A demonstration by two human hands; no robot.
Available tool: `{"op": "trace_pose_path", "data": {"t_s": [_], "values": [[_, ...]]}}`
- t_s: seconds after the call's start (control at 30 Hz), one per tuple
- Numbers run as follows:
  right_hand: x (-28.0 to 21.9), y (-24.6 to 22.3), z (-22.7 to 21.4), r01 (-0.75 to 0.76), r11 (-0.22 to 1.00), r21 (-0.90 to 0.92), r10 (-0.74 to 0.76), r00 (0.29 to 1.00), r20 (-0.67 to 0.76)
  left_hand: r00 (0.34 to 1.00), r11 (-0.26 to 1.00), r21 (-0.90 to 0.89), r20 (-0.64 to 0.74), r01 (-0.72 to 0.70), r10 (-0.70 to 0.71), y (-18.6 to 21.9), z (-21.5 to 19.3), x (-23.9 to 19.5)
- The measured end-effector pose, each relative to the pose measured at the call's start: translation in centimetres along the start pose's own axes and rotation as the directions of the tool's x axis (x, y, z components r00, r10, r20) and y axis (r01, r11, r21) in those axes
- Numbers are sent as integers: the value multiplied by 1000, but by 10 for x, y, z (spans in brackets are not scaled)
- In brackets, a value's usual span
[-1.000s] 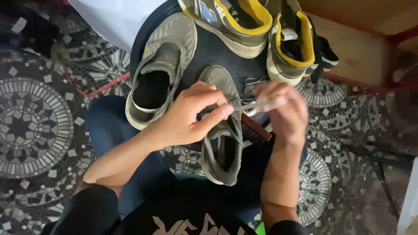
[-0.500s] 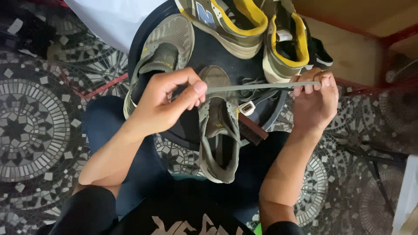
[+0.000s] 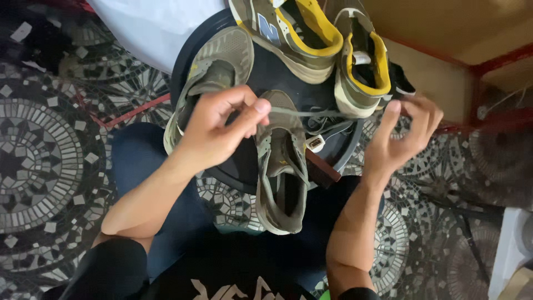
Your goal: The person sits on the floor and laces a pair of gray sneakers by hand. They thread the laces through the eyelets, pull them tight, and tie a knot. Other shoes are visible on a nearby shelf.
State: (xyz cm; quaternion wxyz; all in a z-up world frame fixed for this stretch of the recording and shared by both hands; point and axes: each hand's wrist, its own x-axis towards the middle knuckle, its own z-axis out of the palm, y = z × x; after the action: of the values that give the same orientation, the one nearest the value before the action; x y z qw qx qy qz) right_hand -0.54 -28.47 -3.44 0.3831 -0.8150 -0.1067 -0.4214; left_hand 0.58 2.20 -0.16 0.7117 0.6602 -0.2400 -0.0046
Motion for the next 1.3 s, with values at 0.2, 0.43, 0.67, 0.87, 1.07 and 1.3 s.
{"op": "trace_pose_path", "data": {"t_s": [0.2,0.43,0.67,0.87,1.07,1.3], "values": [[-30,-67,24,-348,868,355,217,907,360,995,993,-70,-43,90,-93,-9,26,-9],[-53,-52,55,-740,325,589,384,672,633,950,912,-282,-3,299,-313,-26,46,-13],[-65,-12,56,-712,220,667,500,669,550,933,886,-296,67,357,-353,-59,58,-17],[-66,1,53,-659,371,655,549,724,418,945,918,-225,88,327,-315,-61,59,-19],[-57,-15,57,-658,437,613,497,745,445,963,951,-155,30,268,-266,-71,61,-18],[-46,-22,64,-647,515,563,333,756,564,970,966,90,-43,242,-239,-75,56,-19]]}}
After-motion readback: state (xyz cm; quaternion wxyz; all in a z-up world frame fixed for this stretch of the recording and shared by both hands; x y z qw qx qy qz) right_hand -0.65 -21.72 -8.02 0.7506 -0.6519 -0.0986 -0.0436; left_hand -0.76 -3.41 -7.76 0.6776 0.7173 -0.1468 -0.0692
